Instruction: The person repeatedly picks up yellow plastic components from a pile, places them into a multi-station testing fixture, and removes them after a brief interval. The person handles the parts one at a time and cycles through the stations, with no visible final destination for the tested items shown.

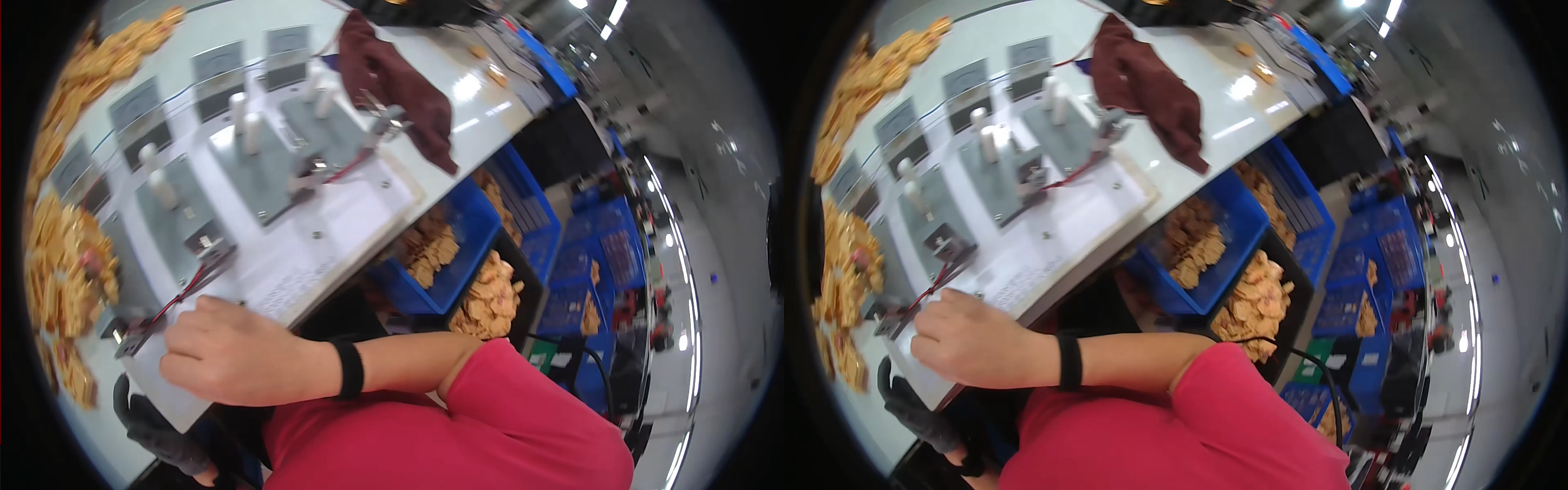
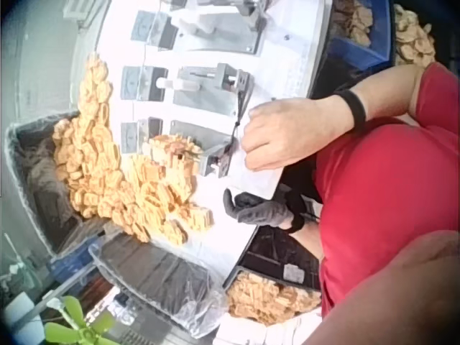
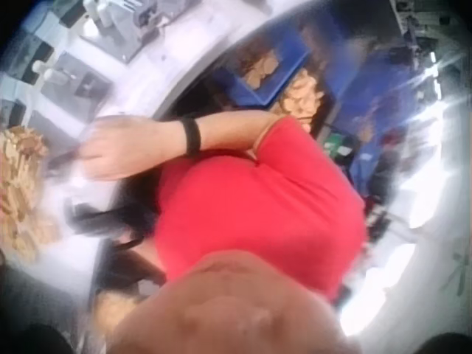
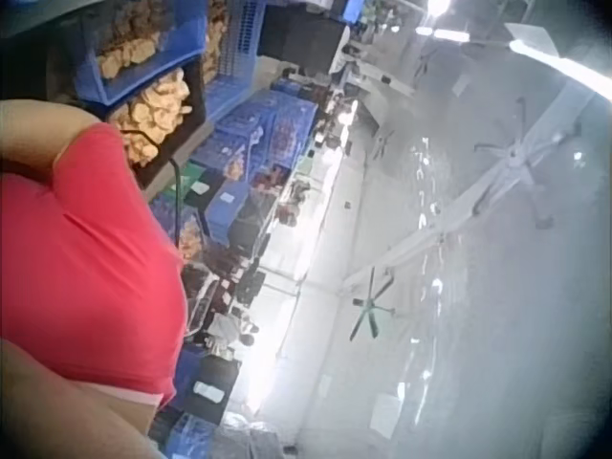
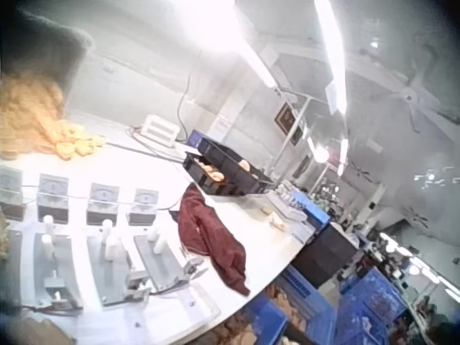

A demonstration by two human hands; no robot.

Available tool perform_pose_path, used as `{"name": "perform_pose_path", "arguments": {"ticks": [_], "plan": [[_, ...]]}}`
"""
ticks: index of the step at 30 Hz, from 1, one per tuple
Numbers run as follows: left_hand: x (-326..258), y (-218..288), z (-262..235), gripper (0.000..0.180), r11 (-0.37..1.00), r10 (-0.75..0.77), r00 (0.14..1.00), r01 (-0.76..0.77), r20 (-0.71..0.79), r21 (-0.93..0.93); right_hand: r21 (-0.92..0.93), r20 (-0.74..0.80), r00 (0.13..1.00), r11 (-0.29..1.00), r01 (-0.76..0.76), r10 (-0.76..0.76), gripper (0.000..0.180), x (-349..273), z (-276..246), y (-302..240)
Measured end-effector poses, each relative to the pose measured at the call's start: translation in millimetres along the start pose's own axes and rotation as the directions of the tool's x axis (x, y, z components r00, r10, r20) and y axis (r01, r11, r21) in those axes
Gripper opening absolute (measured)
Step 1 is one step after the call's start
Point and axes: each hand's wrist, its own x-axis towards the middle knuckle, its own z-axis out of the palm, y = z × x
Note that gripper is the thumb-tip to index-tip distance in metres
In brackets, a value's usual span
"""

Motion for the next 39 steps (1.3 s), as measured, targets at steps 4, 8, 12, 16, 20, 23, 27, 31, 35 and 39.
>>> {"name": "perform_pose_path", "arguments": {"ticks": [4, 8, 12, 16, 20, 23, 27, 31, 35, 39], "plan": [[4, -1, -1, 0.071, 0.991, 0.109, 0.991, -0.114, 0.078, 0.065, -0.043, -0.029, 1.000, 0.999, 0.007, -0.008, 0.012, -4, 2, 1], [1, 2, 0, 0.070, 0.982, 0.147, 0.985, -0.156, 0.091, 0.103, -0.029, -0.046, 0.999, 0.999, 0.017, -0.018, 0.013, -3, 7, 1], [11, -3, -17, 0.068, 0.961, 0.125, 0.982, -0.155, 0.139, 0.228, -0.038, -0.026, 1.000, 0.999, 0.010, -0.011, 0.012, -4, 4, 2], [3, 6, 4, 0.071, 0.944, 0.232, 0.972, -0.236, 0.047, 0.230, -0.020, -0.061, 0.998, 1.000, 0.017, -0.018, 0.011, -5, 6, 1], [22, -15, -14, 0.064, 0.871, 0.384, 0.908, -0.417, 0.168, 0.259, -0.070, -0.088, 0.995, 0.997, 0.041, -0.047, 0.012, -6, 7, 2], [28, -14, -16, 0.064, 0.816, 0.413, 0.886, -0.463, 0.212, 0.346, -0.059, -0.131, 0.991, 0.998, 0.029, -0.036, 0.013, -9, 14, 3], [9, 6, 2, 0.046, 0.677, 0.549, 0.820, -0.549, 0.161, 0.490, -0.052, -0.124, 0.992, 0.998, 0.028, -0.035, 0.013, -9, 18, 5], [18, -6, -11, 0.059, 0.774, 0.446, 0.883, -0.462, 0.145, 0.433, -0.078, -0.126, 0.991, 0.997, 0.028, -0.038, 0.014, -10, 22, 5], [17, -2, -8, 0.057, 0.628, 0.544, 0.809, -0.568, 0.223, 0.532, -0.068, -0.137, 0.990, 0.997, 0.022, -0.031, 0.016, -9, 21, 5], [21, -5, -13, 0.055, 0.660, 0.523, 0.816, -0.570, 0.244, 0.489, -0.030, -0.150, 0.989, 1.000, 0.008, -0.013, 0.016, -9, 23, 5]]}}
